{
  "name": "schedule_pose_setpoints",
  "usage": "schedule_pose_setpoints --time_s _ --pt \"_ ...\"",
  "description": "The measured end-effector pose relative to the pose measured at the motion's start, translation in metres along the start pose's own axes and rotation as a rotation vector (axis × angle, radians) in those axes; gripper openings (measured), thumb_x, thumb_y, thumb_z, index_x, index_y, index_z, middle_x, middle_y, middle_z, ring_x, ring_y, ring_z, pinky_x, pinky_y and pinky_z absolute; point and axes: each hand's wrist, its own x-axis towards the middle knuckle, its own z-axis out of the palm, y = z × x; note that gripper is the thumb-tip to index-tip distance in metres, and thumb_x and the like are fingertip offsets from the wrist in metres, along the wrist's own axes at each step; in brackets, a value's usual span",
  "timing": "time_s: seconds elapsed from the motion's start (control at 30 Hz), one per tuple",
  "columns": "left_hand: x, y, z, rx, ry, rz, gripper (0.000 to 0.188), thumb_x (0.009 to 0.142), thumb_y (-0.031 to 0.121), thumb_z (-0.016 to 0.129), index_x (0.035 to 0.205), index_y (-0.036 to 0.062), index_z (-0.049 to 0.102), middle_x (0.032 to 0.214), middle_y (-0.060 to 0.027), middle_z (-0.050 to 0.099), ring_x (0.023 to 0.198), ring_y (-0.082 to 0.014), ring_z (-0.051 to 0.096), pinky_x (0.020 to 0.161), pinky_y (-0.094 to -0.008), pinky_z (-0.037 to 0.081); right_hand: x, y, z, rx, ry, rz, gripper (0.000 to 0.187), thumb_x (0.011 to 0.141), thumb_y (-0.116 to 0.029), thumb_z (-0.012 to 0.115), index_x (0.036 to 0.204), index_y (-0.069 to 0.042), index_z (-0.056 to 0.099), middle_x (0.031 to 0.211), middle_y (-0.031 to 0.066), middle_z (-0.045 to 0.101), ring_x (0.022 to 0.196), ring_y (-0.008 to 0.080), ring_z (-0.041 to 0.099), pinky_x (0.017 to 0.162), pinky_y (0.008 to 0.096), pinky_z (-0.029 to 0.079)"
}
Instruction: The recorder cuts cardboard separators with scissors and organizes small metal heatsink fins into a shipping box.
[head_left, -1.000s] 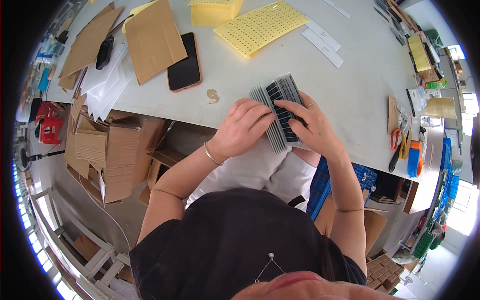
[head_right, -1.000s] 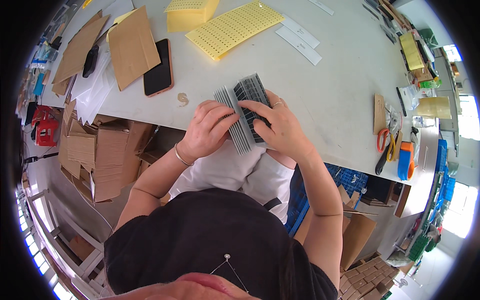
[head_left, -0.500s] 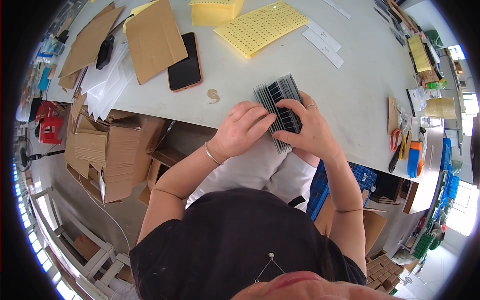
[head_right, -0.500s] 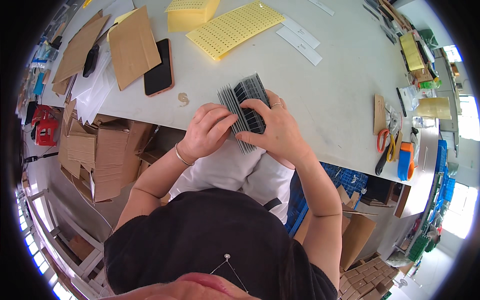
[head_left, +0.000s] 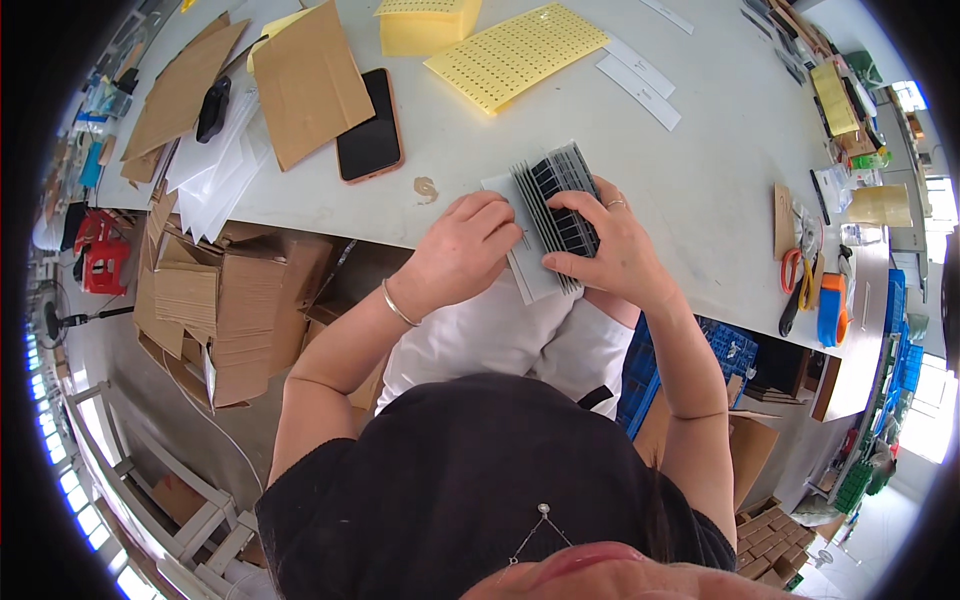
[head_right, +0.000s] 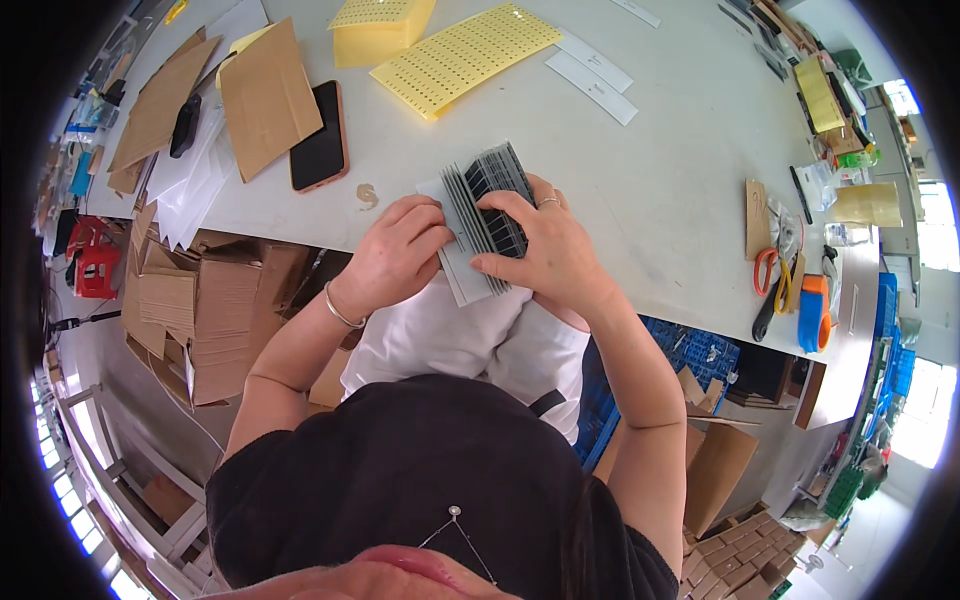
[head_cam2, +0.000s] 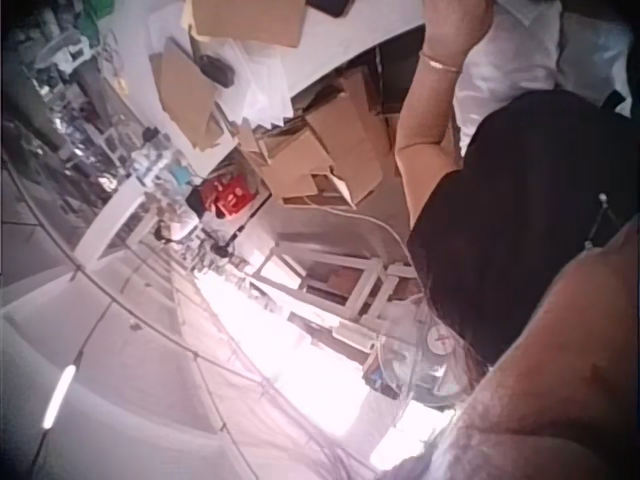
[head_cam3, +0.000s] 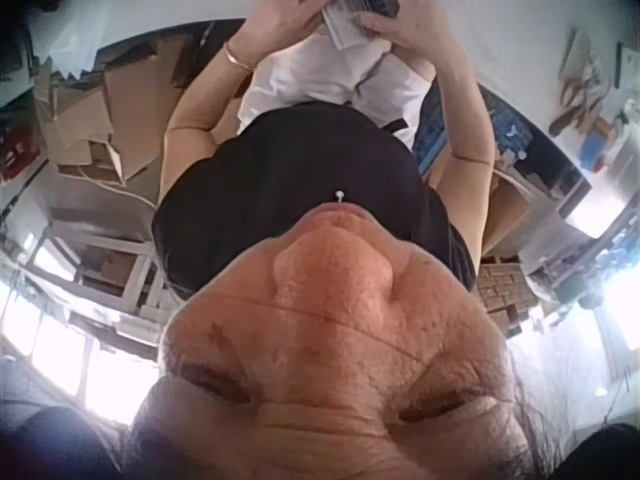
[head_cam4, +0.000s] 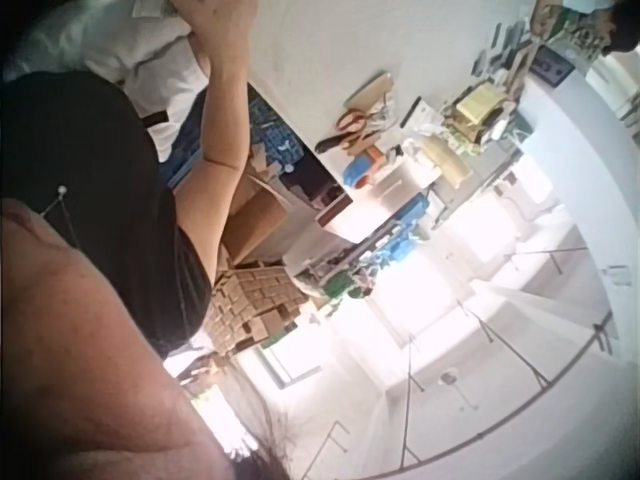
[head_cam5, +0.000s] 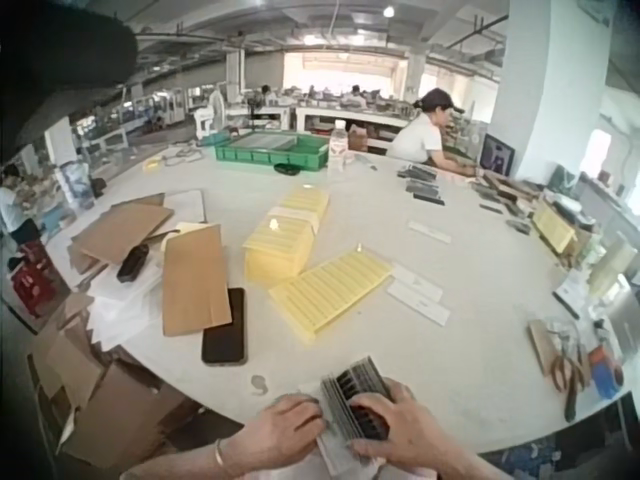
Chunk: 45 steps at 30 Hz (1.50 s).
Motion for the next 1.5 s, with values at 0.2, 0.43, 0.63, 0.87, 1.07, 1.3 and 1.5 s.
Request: schedule_pose_setpoints --time_s 0.2,0.43,0.63,0.87,1.07,1.3,1.5 --pt "0.004 -0.013 -0.013 -0.104 -0.142 0.02 0.027 0.061 -0.006 0.062 0.086 0.0044 0.06 0.093 -0.0082 0.057 0.097 -0.0282 0.057 0.082 -0.0374 0.047 0.0 -0.002 0.0 0.023 0.011 0.008 0.057 0.067 -0.039 0.077 0.118 -0.022 0.058 0.132 0.0242 0.046 0.12 0.0414 0.046 0.094 0.0447 0.044" --pt "0.021 -0.004 -0.003 -0.147 0.132 -0.118 0.022 0.066 0.006 0.075 0.085 0.0073 0.064 0.087 -0.0055 0.057 0.088 -0.027 0.054 0.077 -0.0356 0.047 0.0 -0.001 0.001 -0.008 0.032 0.018 0.057 0.067 -0.039 0.077 0.118 -0.022 0.059 0.131 0.0229 0.047 0.118 0.0405 0.048 0.094 0.0446 0.045" --pt "0.025 -0.01 -0.001 -0.152 0.106 -0.079 0.021 0.066 0.007 0.075 0.085 0.0078 0.066 0.084 -0.0043 0.057 0.086 -0.0267 0.054 0.076 -0.0357 0.048 0.0 -0.003 0.0 0.018 0.018 0.031 0.056 0.067 -0.039 0.076 0.118 -0.021 0.06 0.132 0.023 0.046 0.118 0.0407 0.048 0.095 0.0444 0.044" --pt "0.032 -0.015 -0.004 -0.296 0.01 -0.083 0.015 0.068 0.005 0.074 0.081 0.0067 0.066 0.079 -0.0041 0.058 0.083 -0.0251 0.054 0.074 -0.0352 0.046 -0.001 -0.003 -0.001 0.003 0.019 0.032 0.056 0.066 -0.038 0.076 0.117 -0.022 0.06 0.133 0.0227 0.046 0.119 0.0405 0.048 0.094 0.0445 0.045" --pt "0.039 -0.017 -0.008 -0.349 -0.092 -0.135 0.01 0.072 0.007 0.069 0.076 0.0067 0.06 0.08 -0.0049 0.058 0.081 -0.0258 0.053 0.075 -0.0351 0.046 0.0 -0.003 0.0 0.003 0.031 0.033 0.056 0.066 -0.038 0.077 0.117 -0.022 0.06 0.132 0.0226 0.047 0.119 0.0398 0.048 0.093 0.044 0.045" --pt "0.034 -0.01 -0.004 -0.092 -0.076 0.004 0.012 0.076 0.004 0.065 0.083 0.0045 0.055 0.083 -0.0091 0.053 0.084 -0.0297 0.051 0.073 -0.0379 0.045 0.0 -0.003 0.001 0.002 0.013 0.045 0.057 0.066 -0.038 0.077 0.117 -0.022 0.06 0.131 0.0217 0.048 0.118 0.0388 0.048 0.093 0.0435 0.046" --pt "0.016 -0.026 -0.016 -0.235 0.118 -0.115 0.005 0.083 0.005 0.058 0.082 0.0039 0.054 0.083 -0.0101 0.054 0.081 -0.0308 0.05 0.073 -0.0398 0.044 -0.001 -0.007 -0.002 0.059 0.009 0.039 0.056 0.067 -0.032 0.077 0.119 -0.018 0.058 0.13 0.0242 0.046 0.118 0.0414 0.047 0.098 0.0433 0.041"
